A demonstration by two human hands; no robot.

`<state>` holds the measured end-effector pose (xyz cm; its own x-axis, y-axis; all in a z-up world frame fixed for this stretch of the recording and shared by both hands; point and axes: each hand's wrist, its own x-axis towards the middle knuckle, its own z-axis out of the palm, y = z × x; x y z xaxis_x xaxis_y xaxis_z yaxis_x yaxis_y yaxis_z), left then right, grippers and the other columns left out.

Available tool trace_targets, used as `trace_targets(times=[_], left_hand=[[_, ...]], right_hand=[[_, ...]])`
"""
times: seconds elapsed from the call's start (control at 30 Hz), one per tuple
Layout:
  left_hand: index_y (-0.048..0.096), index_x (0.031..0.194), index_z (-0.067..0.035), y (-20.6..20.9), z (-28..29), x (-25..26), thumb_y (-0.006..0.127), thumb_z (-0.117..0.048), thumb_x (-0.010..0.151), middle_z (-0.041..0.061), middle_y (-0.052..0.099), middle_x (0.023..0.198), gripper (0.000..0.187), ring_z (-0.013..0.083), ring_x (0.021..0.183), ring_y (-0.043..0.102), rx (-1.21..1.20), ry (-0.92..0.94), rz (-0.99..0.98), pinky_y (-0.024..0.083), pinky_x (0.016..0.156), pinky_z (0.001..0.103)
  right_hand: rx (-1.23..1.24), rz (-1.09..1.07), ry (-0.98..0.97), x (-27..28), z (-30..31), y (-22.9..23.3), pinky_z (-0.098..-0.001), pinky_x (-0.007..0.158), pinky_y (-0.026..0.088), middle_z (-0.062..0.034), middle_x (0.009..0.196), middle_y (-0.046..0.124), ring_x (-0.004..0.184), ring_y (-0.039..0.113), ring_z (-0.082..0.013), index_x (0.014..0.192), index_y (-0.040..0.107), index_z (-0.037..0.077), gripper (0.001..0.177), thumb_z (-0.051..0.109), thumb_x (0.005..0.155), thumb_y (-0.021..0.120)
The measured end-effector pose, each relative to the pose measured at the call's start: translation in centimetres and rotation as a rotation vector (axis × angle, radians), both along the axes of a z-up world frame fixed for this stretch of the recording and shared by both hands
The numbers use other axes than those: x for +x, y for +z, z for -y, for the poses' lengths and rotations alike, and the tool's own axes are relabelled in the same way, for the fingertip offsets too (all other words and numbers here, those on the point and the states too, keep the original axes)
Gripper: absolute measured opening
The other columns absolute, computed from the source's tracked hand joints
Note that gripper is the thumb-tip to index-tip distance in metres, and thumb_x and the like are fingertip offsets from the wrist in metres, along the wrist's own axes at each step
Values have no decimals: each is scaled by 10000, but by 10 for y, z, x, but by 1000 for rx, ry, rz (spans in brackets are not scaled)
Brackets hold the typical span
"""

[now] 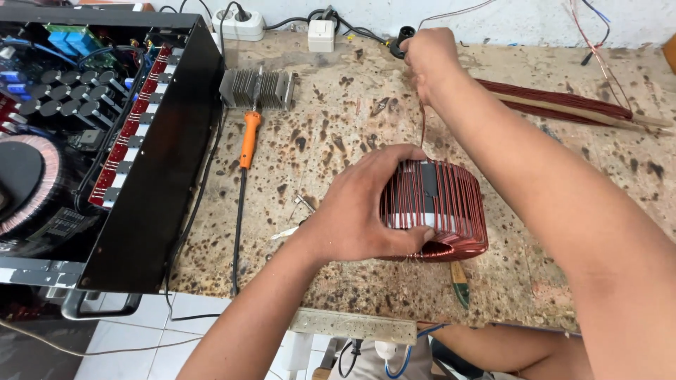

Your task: Manually winding copper wire around a toroidal transformer core using a wooden shuttle on a workbench.

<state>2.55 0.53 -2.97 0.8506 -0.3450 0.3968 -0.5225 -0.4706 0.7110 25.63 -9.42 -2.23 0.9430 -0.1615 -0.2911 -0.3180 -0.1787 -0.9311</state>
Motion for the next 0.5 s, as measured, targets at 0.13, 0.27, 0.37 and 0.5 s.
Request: trace_targets(times=[0.13,0.27,0.37,0.5], left_hand=[[506,1335,-90,0,4,1,753,-446,720,90,663,1227,753,252,1067,674,-75,-35,49,555,953,425],[511,1330,-51,-2,7,5,676,-533,718,107,660,1190,796,259,1060,669,-87,-32,34,577,944,438],[517,1333,-37,-10,11,8,629,-541,758,87,667,1098,772,230,1029,680,-126,-44,92,633,940,423],[518,1311,-51,3,5,10,586,-581,779,101,667,1121,755,230,1006,667,-95,-61,107,608,909,416]], right_hand=[[-6,-41,-24,1,-20,-1,-164,472,369,-6,929,700,483,297,-34,1368,555,19,371,45,1019,432],[-187,199,38,25,-25,-56,-238,507,274,63,629,345,575,301,-87,631,342,191,387,-57,906,452],[-215,427,50,38,-29,-78,-221,501,376,33,632,445,577,415,-99,642,433,159,370,-122,880,467],[-314,886,-74,70,-17,-81,-383,609,159,-12,655,210,626,279,-148,697,219,153,340,5,852,482]])
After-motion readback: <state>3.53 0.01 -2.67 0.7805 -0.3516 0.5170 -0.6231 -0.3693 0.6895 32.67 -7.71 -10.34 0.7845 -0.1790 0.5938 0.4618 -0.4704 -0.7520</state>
